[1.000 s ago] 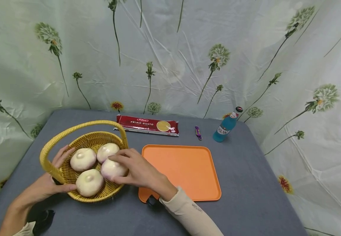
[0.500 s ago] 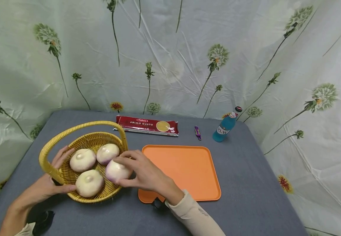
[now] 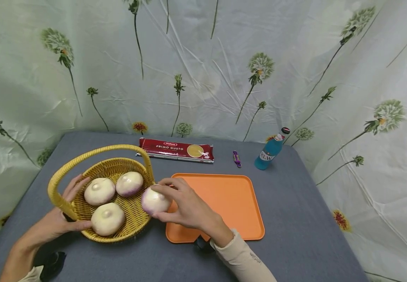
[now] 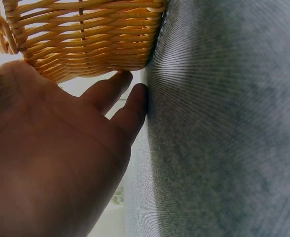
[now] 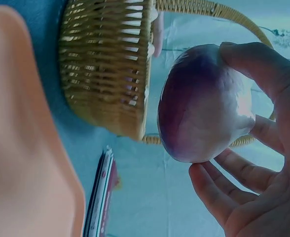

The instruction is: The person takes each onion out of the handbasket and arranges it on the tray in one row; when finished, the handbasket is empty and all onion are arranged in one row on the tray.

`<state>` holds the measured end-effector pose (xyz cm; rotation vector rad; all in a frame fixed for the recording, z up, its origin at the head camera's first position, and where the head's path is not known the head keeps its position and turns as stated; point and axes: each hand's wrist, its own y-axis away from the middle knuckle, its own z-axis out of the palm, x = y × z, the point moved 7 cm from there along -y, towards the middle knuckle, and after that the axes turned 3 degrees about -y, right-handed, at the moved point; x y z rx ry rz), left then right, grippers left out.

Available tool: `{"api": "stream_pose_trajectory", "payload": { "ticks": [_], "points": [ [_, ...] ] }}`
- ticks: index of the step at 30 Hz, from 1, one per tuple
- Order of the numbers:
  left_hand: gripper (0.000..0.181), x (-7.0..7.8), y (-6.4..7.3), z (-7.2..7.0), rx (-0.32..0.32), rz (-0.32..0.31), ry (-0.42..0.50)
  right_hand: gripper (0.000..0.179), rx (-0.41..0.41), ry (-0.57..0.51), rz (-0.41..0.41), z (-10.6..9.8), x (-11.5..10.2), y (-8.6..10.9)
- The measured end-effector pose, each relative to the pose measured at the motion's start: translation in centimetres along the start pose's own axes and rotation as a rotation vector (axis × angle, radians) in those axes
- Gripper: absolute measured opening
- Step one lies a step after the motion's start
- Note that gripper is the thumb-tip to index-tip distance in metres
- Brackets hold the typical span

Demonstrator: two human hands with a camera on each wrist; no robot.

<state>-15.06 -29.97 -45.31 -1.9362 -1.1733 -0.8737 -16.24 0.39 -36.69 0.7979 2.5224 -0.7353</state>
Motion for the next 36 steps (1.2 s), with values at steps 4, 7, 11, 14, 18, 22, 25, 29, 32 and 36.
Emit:
{"api": "stream_pose_trajectory", "payload": {
  "ticks": [4,7,11,14,18,22,25,29,32,36],
  "points": [
    [0.117,0.0,0.1,0.1,-0.005,-0.006,0.010,0.055,0.000,-0.013,0.056,-0.4,0.8,0.8],
    [0.118,0.0,0.0,0.0,-0.003,-0.004,-0.002,0.055,0.004,-0.018,0.090,-0.7,1.4,1.3],
    [0.118,0.1,0.0,-0.1,0.000,-0.007,-0.013,0.055,0.015,-0.020,0.119,-1.0,2.1,1.9],
    [0.118,0.0,-0.1,-0.1,-0.004,-0.011,0.000,0.056,0.020,-0.027,0.134,-1.2,2.5,2.2],
    [0.118,0.1,-0.1,-0.1,0.000,-0.007,-0.009,0.056,0.023,-0.020,0.156,-1.5,3.1,2.8],
    [0.119,0.2,0.0,-0.2,0.008,-0.001,-0.035,0.056,0.027,0.002,0.200,-1.7,3.9,3.6],
    [0.119,0.3,0.0,-0.1,0.006,0.004,-0.036,0.057,0.034,0.007,0.231,-1.9,4.5,4.1],
    [0.119,0.1,0.1,-0.2,0.010,0.002,-0.035,0.058,0.040,0.017,0.236,-2.0,5.0,4.5],
    [0.119,0.1,0.0,-0.2,0.009,-0.001,-0.031,0.058,0.035,0.030,0.230,-1.8,5.2,4.6],
    [0.119,0.1,0.0,-0.1,0.010,-0.004,-0.032,0.057,0.018,0.055,0.238,-1.2,5.6,4.7]
  ]
}}
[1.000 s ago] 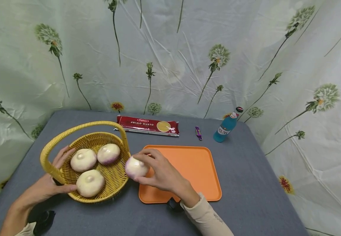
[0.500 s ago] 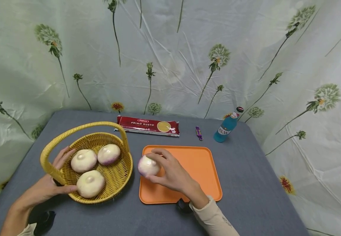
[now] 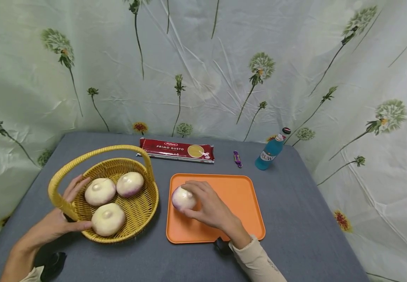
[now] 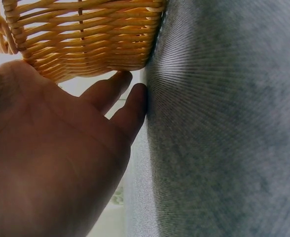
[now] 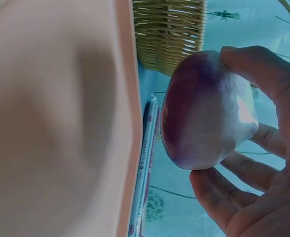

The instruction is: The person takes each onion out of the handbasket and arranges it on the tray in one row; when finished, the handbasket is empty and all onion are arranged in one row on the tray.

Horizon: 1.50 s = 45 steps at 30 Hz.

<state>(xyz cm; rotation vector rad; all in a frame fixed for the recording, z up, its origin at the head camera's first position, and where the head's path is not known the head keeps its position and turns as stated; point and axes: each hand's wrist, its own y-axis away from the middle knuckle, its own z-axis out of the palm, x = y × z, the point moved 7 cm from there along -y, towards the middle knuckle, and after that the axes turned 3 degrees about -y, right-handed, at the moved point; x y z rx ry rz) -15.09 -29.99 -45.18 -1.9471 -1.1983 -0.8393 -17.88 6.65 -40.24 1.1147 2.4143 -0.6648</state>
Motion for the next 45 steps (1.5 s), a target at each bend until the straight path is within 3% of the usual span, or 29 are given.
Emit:
{"api": "stream_pose_trajectory", "payload": {
  "ticks": [11,28,45],
  "points": [
    [0.118,0.1,0.0,0.4,-0.011,0.011,-0.006,0.056,-0.050,0.054,0.028,1.3,0.6,0.1],
    [0.117,-0.1,0.1,0.2,-0.007,-0.024,0.020,0.055,-0.075,0.111,-0.012,2.2,0.5,-0.3],
    [0.116,-0.1,0.1,0.1,-0.009,-0.009,0.024,0.054,-0.110,0.121,-0.020,2.8,0.3,-0.5]
  ]
}}
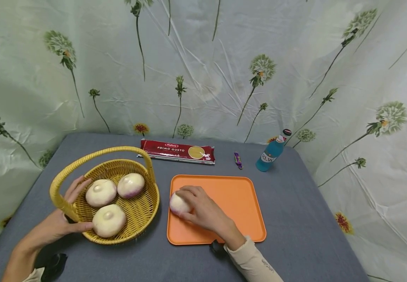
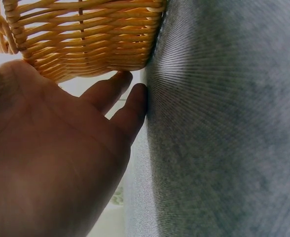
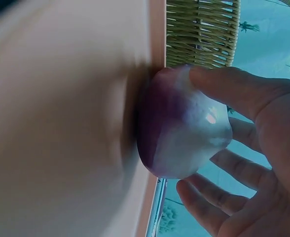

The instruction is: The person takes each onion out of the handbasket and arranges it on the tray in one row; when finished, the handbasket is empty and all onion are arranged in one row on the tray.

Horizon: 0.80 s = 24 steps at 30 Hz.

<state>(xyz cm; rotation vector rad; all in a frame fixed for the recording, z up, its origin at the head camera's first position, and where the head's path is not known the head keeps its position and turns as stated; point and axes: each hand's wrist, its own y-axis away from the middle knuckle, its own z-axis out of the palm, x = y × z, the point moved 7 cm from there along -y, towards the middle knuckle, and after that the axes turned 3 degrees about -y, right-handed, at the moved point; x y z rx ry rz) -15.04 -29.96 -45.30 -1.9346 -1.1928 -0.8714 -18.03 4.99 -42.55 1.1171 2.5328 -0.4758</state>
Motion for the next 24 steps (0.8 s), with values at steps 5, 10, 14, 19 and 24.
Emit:
{"api": "stream_pose_trajectory", "payload": {
  "ticks": [5,10,14,19,24],
  "points": [
    [0.116,0.16,-0.01,0.02,-0.002,-0.005,-0.010,0.054,-0.007,-0.002,0.014,0.20,-0.07,0.02],
    [0.116,0.13,0.07,-0.09,0.002,-0.009,-0.018,0.053,0.006,0.001,-0.002,0.33,-0.38,0.01],
    [0.116,-0.02,0.20,-0.09,0.004,-0.008,-0.006,0.053,0.010,0.005,-0.006,0.33,-0.55,-0.03],
    [0.116,-0.08,0.23,0.02,0.005,0.000,-0.004,0.055,0.009,0.017,-0.006,0.21,-0.55,-0.01],
    [0.117,-0.08,-0.02,-0.04,0.007,0.016,-0.023,0.056,0.015,0.019,-0.008,-0.05,-0.55,-0.01]
  ]
}}
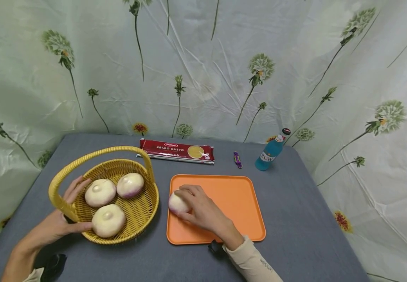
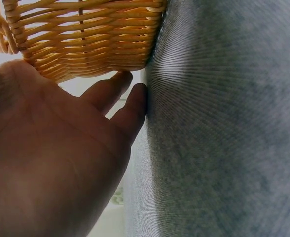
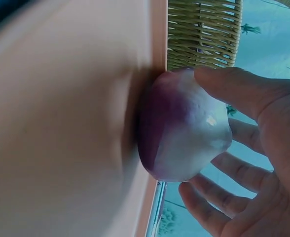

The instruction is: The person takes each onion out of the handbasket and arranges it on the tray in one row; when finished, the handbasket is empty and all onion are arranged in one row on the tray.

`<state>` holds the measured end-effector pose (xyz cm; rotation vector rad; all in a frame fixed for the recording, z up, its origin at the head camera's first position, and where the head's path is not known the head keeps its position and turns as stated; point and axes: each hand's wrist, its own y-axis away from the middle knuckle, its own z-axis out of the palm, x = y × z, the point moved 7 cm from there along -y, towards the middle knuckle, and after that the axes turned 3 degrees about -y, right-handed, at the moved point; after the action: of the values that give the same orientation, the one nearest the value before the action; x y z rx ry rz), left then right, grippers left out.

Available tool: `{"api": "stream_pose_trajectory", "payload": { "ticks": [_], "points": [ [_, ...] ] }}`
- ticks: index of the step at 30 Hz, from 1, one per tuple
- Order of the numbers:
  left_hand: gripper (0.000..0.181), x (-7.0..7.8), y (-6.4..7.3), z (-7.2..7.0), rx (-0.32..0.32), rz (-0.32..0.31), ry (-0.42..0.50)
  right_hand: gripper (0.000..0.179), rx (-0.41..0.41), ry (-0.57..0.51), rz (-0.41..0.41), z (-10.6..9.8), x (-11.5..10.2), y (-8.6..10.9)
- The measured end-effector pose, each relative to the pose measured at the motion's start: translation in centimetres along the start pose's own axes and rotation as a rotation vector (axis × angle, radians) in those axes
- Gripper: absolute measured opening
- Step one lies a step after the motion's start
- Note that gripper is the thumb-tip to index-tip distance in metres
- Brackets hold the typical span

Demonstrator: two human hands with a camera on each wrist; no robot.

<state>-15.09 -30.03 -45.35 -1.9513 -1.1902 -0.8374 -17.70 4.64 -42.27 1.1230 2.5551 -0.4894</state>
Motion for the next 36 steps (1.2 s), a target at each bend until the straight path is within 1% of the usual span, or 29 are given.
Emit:
{"api": "stream_pose_trajectory", "payload": {
  "ticks": [7,10,13,17,24,26,33,36],
  "points": [
    [0.116,-0.2,0.1,0.1,-0.016,-0.019,0.048,0.056,0.016,0.011,-0.021,-0.3,-0.2,-0.1],
    [0.116,-0.1,0.1,0.0,-0.011,-0.016,0.047,0.056,0.025,0.012,-0.031,-0.4,-0.3,-0.2],
    [0.118,-0.1,0.1,-0.1,0.006,-0.017,0.022,0.057,0.021,0.006,-0.030,-0.5,-0.3,-0.2],
    [0.119,-0.1,0.1,-0.2,0.012,-0.012,0.000,0.057,0.014,-0.001,-0.033,-0.6,-0.5,-0.3],
    [0.118,0.0,-0.2,-0.1,-0.011,0.001,0.018,0.053,0.032,-0.062,-0.089,-1.5,-2.0,-1.0],
    [0.118,0.0,-0.2,0.0,-0.014,0.001,0.025,0.053,0.024,-0.083,-0.101,-1.7,-2.6,-1.2],
    [0.119,0.0,-0.1,0.0,-0.012,-0.011,0.030,0.055,-0.010,-0.106,-0.118,-1.8,-4.1,-1.8],
    [0.119,0.0,-0.1,-0.1,-0.010,-0.007,0.037,0.054,-0.014,-0.125,-0.144,-1.7,-5.0,-2.2]
  ]
}}
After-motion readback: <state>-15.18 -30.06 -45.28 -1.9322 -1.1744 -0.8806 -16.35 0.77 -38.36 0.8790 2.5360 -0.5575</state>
